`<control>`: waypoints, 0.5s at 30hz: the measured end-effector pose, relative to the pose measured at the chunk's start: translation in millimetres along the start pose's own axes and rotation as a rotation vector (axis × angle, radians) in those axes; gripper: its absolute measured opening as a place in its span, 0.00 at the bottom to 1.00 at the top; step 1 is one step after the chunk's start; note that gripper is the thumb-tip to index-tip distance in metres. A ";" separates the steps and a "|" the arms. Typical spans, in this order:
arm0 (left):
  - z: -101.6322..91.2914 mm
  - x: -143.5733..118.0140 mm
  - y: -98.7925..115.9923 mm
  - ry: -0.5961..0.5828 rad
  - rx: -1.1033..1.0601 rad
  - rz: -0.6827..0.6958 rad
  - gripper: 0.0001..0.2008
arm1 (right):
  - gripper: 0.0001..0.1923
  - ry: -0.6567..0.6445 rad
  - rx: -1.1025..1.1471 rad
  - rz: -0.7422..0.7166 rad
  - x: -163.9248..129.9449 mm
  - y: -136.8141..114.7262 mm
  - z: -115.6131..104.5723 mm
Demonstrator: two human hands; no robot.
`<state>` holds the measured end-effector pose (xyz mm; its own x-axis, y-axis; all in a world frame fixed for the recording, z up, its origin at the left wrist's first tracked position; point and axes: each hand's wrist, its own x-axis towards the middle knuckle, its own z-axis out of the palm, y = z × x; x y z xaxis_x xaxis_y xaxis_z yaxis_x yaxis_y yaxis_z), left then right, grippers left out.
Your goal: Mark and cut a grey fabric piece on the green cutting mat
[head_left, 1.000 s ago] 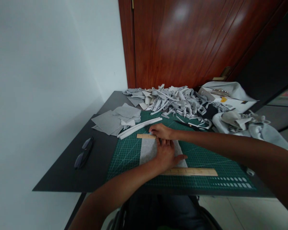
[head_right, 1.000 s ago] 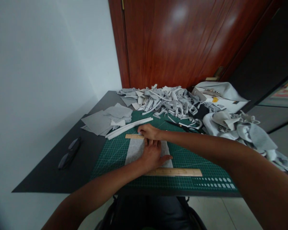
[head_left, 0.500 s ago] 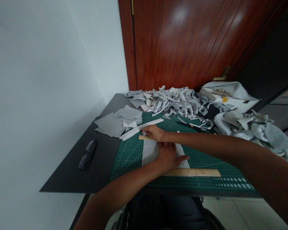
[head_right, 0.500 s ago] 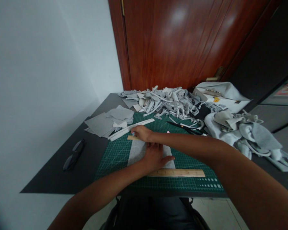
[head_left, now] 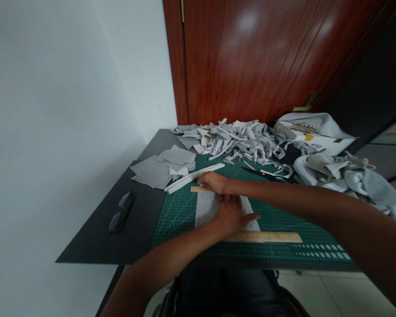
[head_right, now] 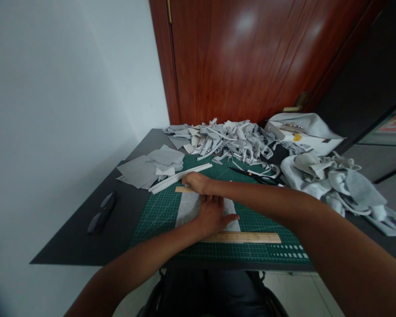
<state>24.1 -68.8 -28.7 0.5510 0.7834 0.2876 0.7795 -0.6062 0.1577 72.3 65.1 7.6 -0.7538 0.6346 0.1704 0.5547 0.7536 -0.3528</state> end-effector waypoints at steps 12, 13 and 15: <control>-5.3 1.0 0.9 0.007 -0.012 0.000 0.52 | 0.09 -0.074 -0.124 0.034 -29.9 16.4 -20.3; -5.6 1.0 0.8 0.014 -0.010 0.003 0.52 | 0.09 -0.077 -0.127 0.035 -33.2 18.6 -22.3; -6.3 1.1 0.8 0.025 -0.003 0.005 0.51 | 0.10 -0.083 -0.129 0.034 -40.5 22.6 -26.8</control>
<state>23.4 -69.3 -22.4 0.5469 0.7770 0.3117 0.7760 -0.6102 0.1594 124.8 61.1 17.4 -0.7571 0.6481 0.0815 0.6174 0.7508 -0.2350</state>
